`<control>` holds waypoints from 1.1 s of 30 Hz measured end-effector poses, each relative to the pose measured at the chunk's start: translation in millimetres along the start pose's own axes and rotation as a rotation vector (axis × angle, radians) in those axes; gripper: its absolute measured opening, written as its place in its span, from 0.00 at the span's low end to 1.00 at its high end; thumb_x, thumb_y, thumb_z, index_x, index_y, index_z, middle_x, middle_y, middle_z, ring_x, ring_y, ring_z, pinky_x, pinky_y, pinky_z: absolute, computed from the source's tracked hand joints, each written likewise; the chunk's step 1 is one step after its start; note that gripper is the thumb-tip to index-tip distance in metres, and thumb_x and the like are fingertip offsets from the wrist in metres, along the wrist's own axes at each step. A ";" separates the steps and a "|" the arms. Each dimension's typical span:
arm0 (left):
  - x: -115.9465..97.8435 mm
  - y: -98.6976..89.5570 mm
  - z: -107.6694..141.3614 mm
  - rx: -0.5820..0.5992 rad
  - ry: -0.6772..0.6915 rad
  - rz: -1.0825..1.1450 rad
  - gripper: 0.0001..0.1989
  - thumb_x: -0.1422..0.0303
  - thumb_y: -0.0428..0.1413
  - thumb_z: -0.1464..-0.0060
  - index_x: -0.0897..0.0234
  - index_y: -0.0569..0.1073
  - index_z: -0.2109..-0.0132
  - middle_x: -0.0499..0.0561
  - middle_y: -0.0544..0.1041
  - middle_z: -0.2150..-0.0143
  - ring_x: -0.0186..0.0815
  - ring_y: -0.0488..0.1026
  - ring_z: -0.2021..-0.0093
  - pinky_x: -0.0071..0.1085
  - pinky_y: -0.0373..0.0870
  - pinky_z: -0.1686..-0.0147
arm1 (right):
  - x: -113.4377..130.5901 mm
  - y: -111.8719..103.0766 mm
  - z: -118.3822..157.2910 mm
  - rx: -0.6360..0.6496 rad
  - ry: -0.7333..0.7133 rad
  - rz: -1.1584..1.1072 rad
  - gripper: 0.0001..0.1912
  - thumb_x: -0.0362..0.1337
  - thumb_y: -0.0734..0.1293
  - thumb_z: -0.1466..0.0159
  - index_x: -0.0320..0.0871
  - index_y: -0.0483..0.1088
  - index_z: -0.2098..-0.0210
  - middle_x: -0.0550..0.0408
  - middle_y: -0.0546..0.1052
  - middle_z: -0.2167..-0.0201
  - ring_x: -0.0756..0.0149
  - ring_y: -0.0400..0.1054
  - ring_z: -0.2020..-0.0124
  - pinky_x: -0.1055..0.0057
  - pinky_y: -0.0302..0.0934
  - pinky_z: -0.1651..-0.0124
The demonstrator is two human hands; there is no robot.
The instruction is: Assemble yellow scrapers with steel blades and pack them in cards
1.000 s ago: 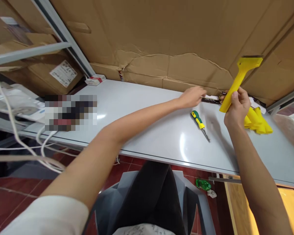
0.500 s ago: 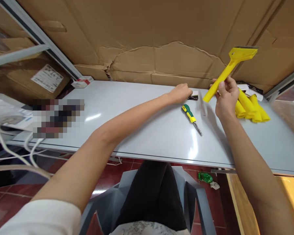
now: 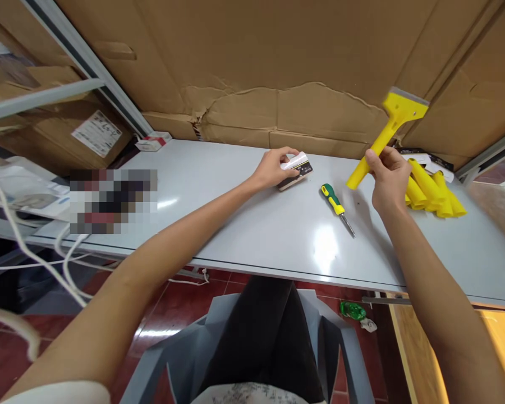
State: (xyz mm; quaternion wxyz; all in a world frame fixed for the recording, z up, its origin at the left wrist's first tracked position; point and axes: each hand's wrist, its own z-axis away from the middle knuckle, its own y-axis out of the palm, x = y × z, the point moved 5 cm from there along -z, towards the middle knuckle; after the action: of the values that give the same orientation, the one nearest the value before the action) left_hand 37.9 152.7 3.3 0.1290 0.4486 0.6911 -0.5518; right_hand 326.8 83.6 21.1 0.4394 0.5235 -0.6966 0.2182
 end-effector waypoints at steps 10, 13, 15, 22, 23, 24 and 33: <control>-32.1 26.5 40.7 0.120 -0.295 0.889 0.15 0.56 0.64 0.41 0.62 0.83 0.55 0.53 0.84 0.62 0.41 0.79 0.56 0.38 0.73 0.51 | 37.2 40.9 40.0 0.179 -0.064 -0.115 0.14 0.48 0.79 0.40 0.51 0.78 0.58 0.56 0.84 0.58 0.61 0.79 0.56 0.61 0.79 0.56; -30.8 29.0 40.2 0.114 -0.315 0.984 0.11 0.59 0.62 0.38 0.63 0.82 0.60 0.54 0.84 0.58 0.39 0.79 0.56 0.36 0.73 0.51 | 45.9 35.8 38.7 0.106 -0.120 -0.113 0.13 0.46 0.79 0.40 0.51 0.79 0.57 0.57 0.83 0.60 0.61 0.79 0.57 0.62 0.79 0.60; -29.7 29.0 39.0 0.114 -0.323 1.036 0.11 0.60 0.61 0.37 0.64 0.82 0.59 0.55 0.84 0.55 0.39 0.79 0.54 0.35 0.74 0.52 | 49.6 32.2 35.9 0.094 -0.110 -0.132 0.12 0.44 0.79 0.39 0.52 0.80 0.57 0.56 0.83 0.60 0.60 0.79 0.55 0.62 0.79 0.61; -38.9 28.4 43.0 0.111 -0.314 1.065 0.11 0.60 0.61 0.34 0.61 0.81 0.51 0.53 0.84 0.47 0.42 0.78 0.43 0.36 0.74 0.46 | 47.5 34.9 33.8 0.189 -0.058 -0.125 0.18 0.44 0.81 0.42 0.43 0.80 0.57 0.48 0.83 0.58 0.56 0.79 0.56 0.58 0.78 0.57; -40.3 29.5 43.9 0.120 -0.310 1.068 0.11 0.60 0.61 0.34 0.60 0.81 0.50 0.53 0.84 0.46 0.42 0.78 0.42 0.37 0.74 0.45 | 46.6 35.4 34.1 0.190 -0.062 -0.113 0.18 0.44 0.81 0.43 0.42 0.80 0.56 0.47 0.83 0.58 0.56 0.79 0.56 0.58 0.78 0.56; -41.4 31.2 44.5 0.135 -0.306 1.078 0.12 0.60 0.61 0.34 0.60 0.81 0.49 0.53 0.83 0.44 0.43 0.78 0.42 0.38 0.74 0.45 | 45.9 35.8 34.4 0.191 -0.071 -0.093 0.19 0.43 0.81 0.43 0.42 0.80 0.56 0.46 0.84 0.58 0.56 0.79 0.57 0.58 0.78 0.56; -45.4 39.4 45.8 0.191 -0.184 1.202 0.14 0.57 0.64 0.36 0.55 0.82 0.47 0.50 0.80 0.38 0.44 0.74 0.36 0.40 0.73 0.41 | 40.7 38.3 39.5 0.210 -0.051 -0.083 0.09 0.39 0.79 0.40 0.42 0.79 0.65 0.47 0.85 0.57 0.58 0.81 0.55 0.60 0.76 0.53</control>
State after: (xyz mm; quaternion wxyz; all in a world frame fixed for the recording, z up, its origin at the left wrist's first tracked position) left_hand 79.1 90.4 -8.0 0.4359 0.7197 0.2510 -0.4785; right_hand 273.7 45.2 40.8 0.3728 0.6004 -0.6586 0.2583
